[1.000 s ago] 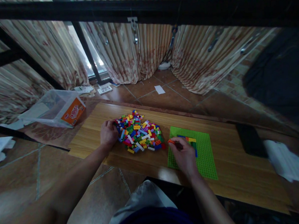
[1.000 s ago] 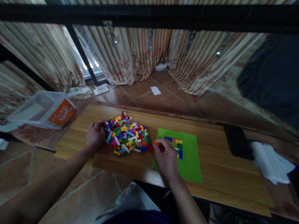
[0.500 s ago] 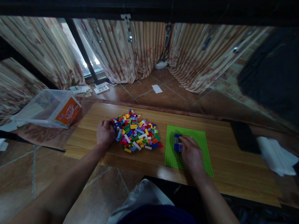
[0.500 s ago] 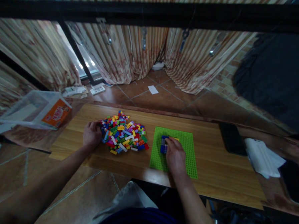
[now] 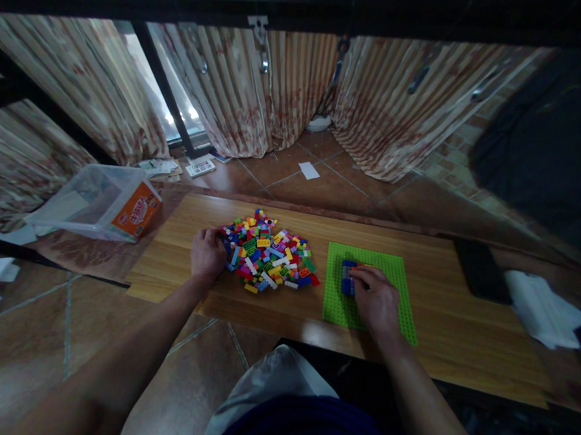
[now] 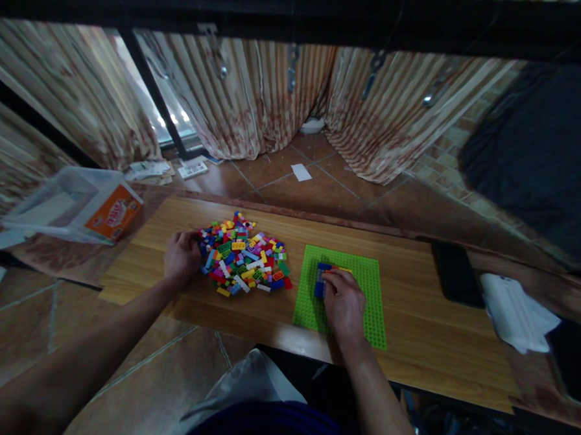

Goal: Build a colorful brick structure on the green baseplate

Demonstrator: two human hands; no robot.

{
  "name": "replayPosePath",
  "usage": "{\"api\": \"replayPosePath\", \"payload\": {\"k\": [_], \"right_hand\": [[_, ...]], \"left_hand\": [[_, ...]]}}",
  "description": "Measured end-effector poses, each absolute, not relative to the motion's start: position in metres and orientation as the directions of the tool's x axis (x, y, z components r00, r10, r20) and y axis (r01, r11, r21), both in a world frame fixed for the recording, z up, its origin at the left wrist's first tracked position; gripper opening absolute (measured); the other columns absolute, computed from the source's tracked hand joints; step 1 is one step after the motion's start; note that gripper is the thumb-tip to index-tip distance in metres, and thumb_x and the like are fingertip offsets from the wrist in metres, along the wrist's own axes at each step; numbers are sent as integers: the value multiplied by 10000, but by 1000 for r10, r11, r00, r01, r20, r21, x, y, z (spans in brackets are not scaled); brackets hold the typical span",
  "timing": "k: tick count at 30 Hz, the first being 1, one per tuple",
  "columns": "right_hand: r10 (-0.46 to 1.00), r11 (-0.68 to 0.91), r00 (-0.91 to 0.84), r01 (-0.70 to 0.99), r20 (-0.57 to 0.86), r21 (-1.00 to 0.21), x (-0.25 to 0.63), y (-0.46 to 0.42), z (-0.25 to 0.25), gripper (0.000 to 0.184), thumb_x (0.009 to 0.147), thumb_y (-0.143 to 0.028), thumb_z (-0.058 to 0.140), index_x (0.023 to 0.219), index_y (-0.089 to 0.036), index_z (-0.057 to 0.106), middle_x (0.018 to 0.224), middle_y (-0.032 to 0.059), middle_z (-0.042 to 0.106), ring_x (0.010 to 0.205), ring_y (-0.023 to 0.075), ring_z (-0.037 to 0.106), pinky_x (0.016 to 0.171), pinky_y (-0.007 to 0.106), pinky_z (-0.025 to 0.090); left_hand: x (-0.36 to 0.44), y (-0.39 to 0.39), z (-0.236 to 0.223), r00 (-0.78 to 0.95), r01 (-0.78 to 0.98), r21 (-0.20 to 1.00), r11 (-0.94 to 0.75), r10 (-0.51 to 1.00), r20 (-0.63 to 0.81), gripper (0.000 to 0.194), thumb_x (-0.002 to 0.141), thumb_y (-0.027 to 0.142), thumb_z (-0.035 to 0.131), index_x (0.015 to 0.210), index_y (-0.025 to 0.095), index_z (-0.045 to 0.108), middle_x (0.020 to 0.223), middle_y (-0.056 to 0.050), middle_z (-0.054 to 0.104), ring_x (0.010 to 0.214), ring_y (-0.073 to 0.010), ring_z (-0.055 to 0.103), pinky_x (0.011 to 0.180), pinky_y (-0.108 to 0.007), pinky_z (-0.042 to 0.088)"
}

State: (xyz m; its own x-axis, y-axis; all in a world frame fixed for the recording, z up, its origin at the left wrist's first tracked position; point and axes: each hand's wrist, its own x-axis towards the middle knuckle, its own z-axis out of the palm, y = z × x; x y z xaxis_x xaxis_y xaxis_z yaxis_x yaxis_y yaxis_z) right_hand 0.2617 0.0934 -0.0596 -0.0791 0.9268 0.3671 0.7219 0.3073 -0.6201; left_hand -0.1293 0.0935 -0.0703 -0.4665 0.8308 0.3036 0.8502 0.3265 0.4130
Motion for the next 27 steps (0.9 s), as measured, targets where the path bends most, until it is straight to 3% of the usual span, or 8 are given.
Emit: {"api": "replayPosePath", "payload": {"k": [7,14,20,24,27], "right_hand": [[947,276,-70,676,313,-683,269,101,-56,234,842,-366,574,798,-218,749,974,95,718,905,230,665,885,438,521],[962,249,-80,653,263,-715,277,103,-50,311,876,-444,542,876,-209,746,1000,99,719,914,225,662,861,410,521],[956,150,-25,897,292,-416,277,103,-39,478,931,-519,417,870,-177,745,866,133,720,806,250,638,758,391,473],[999,5,6,973,46,-229,267,107,-28,496,926,-543,411,871,-192,758,851,121,725,787,236,651,696,342,448],[992,-68,49,983,-113,-172,261,111,-21,480,914,-550,427,918,-212,767,873,109,736,800,237,670,673,324,447]], "left_hand": [[-129,93,-70,-468,847,417,329,834,293,314,880,165,438,1100,182,661,1089,-128,620,1081,-280,566,950,-394,456],[-129,93,-70,-465,851,407,331,835,295,313,882,174,435,1099,178,661,1088,-131,619,1082,-284,564,945,-395,456],[-129,94,-70,-457,856,403,323,837,301,319,878,162,433,1100,169,662,1088,-134,620,1081,-282,564,962,-397,451],[-129,93,-70,-450,860,400,316,839,307,321,874,157,430,1093,171,665,1078,-129,622,1067,-277,569,959,-394,455],[-129,93,-70,-450,862,395,317,837,312,321,874,161,430,1090,167,667,1069,-132,623,1065,-277,571,953,-391,459]]}}
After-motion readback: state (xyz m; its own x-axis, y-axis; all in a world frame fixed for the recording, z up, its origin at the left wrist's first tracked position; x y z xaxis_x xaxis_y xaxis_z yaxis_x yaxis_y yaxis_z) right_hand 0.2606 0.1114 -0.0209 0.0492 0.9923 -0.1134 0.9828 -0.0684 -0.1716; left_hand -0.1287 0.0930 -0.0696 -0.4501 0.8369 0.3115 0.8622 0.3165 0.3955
